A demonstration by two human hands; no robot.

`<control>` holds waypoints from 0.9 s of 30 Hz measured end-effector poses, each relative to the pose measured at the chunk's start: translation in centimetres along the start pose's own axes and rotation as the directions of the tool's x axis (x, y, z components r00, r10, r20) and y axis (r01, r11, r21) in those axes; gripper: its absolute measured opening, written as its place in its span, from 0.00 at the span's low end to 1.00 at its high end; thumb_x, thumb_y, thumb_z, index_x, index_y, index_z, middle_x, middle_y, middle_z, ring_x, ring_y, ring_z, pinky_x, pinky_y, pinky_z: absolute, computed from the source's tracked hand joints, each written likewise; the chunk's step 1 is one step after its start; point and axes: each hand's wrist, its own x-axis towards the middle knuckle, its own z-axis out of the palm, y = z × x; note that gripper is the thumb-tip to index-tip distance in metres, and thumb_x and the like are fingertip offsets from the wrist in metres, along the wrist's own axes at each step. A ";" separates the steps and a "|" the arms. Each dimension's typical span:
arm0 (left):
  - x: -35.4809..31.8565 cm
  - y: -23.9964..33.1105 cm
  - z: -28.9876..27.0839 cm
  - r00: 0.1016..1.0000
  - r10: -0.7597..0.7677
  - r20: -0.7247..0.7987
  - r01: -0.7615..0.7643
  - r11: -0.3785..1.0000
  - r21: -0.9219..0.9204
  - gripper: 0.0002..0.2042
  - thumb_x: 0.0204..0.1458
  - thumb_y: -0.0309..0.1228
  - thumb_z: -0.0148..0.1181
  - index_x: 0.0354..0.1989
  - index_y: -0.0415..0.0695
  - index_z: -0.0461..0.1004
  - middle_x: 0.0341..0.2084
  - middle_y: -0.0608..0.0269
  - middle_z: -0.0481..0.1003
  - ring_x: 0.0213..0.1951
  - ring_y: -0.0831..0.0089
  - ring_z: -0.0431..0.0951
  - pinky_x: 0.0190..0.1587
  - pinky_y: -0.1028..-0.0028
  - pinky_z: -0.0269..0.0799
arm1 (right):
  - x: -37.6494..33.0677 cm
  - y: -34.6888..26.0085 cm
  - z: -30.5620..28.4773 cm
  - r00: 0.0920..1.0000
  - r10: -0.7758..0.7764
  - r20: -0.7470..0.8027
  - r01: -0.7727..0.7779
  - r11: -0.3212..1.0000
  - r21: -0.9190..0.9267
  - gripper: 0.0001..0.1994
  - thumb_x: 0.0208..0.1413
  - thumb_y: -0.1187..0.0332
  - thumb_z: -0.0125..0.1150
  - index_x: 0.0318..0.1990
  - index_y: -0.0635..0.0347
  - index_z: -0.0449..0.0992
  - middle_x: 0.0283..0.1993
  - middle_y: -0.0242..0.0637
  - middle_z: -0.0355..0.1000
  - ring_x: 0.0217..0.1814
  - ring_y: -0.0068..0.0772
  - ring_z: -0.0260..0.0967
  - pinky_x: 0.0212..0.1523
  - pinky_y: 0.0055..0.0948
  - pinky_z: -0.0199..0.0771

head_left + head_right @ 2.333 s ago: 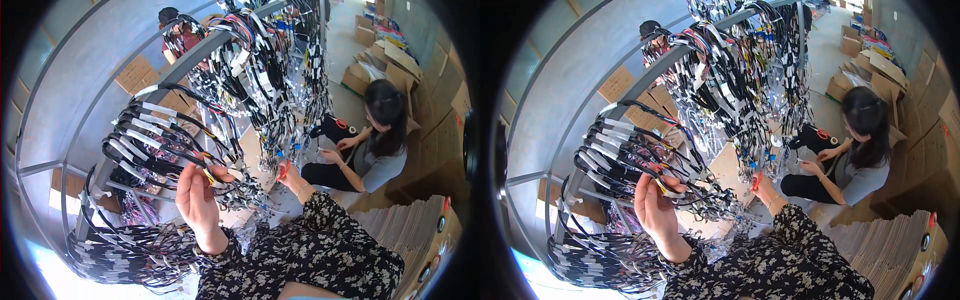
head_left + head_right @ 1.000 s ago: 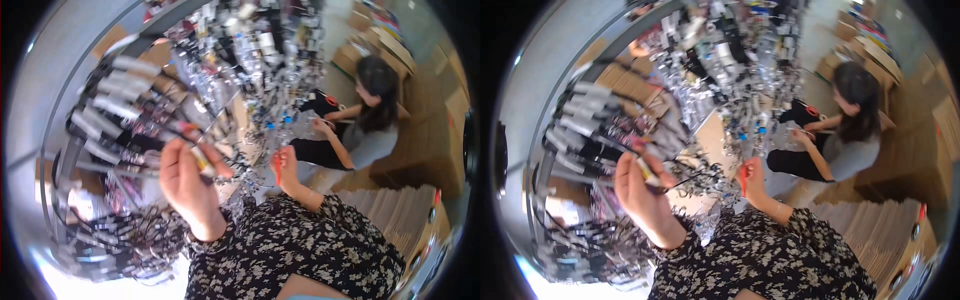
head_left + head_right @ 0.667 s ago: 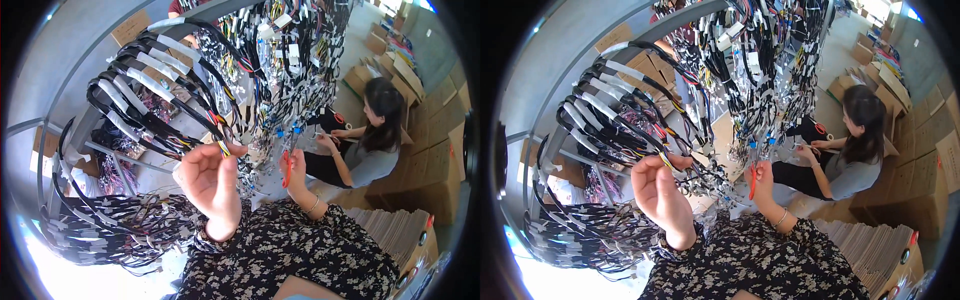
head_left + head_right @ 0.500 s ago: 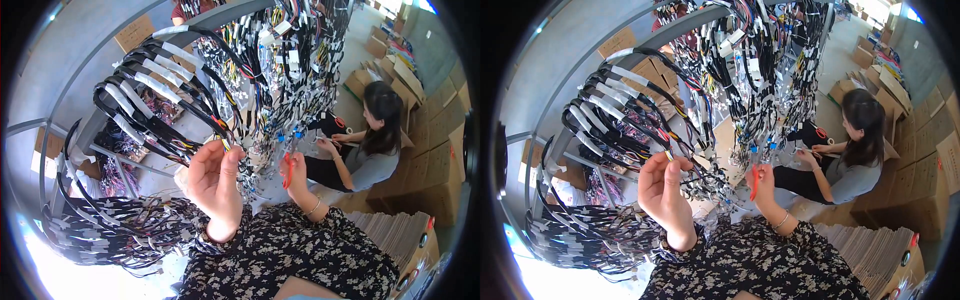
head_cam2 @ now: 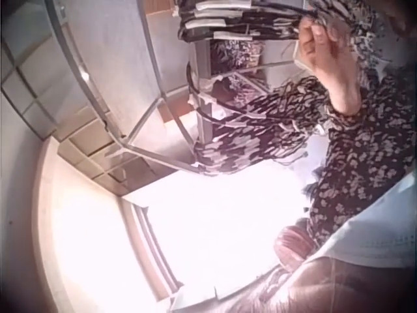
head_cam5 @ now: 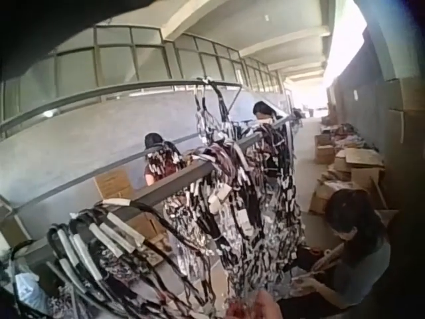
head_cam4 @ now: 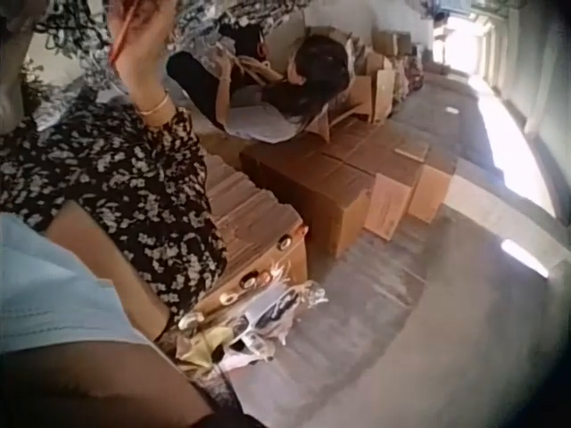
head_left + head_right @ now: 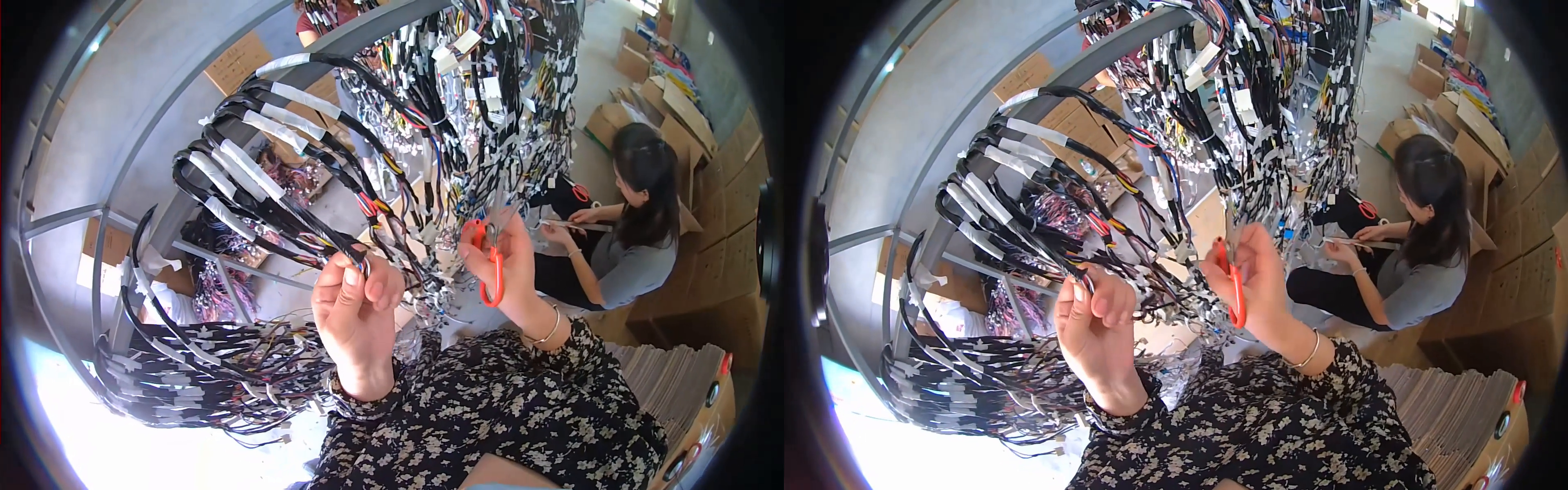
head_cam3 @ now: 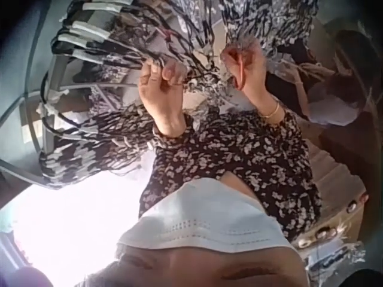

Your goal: The person wraps electrical wire harnesses with electrical tape, then trims the tape with scissors.

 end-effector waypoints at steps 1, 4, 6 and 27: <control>0.1 0.5 -0.2 0.996 -0.070 0.049 0.073 0.995 -0.066 0.10 0.62 0.30 0.57 0.46 0.36 0.73 0.21 0.67 0.67 0.23 0.78 0.61 0.27 0.77 0.57 | 0.4 -0.9 0.6 1.000 0.003 0.002 -0.003 1.000 0.007 0.17 0.52 0.82 0.65 0.41 0.59 0.61 0.35 0.33 0.71 0.34 0.19 0.69 0.36 0.20 0.70; 0.6 1.4 -0.6 0.975 -0.152 0.160 0.179 0.968 -0.176 0.10 0.61 0.31 0.57 0.42 0.34 0.71 0.19 0.69 0.63 0.21 0.79 0.60 0.26 0.77 0.55 | 1.1 -2.6 2.3 0.974 -0.076 0.214 0.085 0.996 -0.032 0.18 0.51 0.82 0.66 0.43 0.61 0.62 0.36 0.33 0.71 0.36 0.20 0.70 0.40 0.21 0.71; 0.7 1.4 -0.7 0.955 -0.184 0.233 0.244 0.934 -0.262 0.10 0.60 0.31 0.57 0.39 0.34 0.70 0.19 0.71 0.61 0.20 0.80 0.59 0.24 0.77 0.54 | 1.3 -2.8 2.7 0.969 -0.067 0.238 0.085 0.994 -0.068 0.18 0.51 0.81 0.66 0.43 0.61 0.62 0.36 0.33 0.71 0.36 0.20 0.70 0.40 0.21 0.72; -1.9 -0.4 -1.2 0.455 0.811 0.368 -0.445 -0.151 0.883 0.16 0.51 0.13 0.62 0.49 0.30 0.71 0.44 0.50 0.73 0.36 0.67 0.78 0.35 0.72 0.77 | 3.6 -9.8 12.3 0.859 -0.084 0.505 0.172 0.976 -0.132 0.21 0.51 0.84 0.67 0.43 0.62 0.58 0.38 0.46 0.77 0.41 0.29 0.78 0.41 0.23 0.79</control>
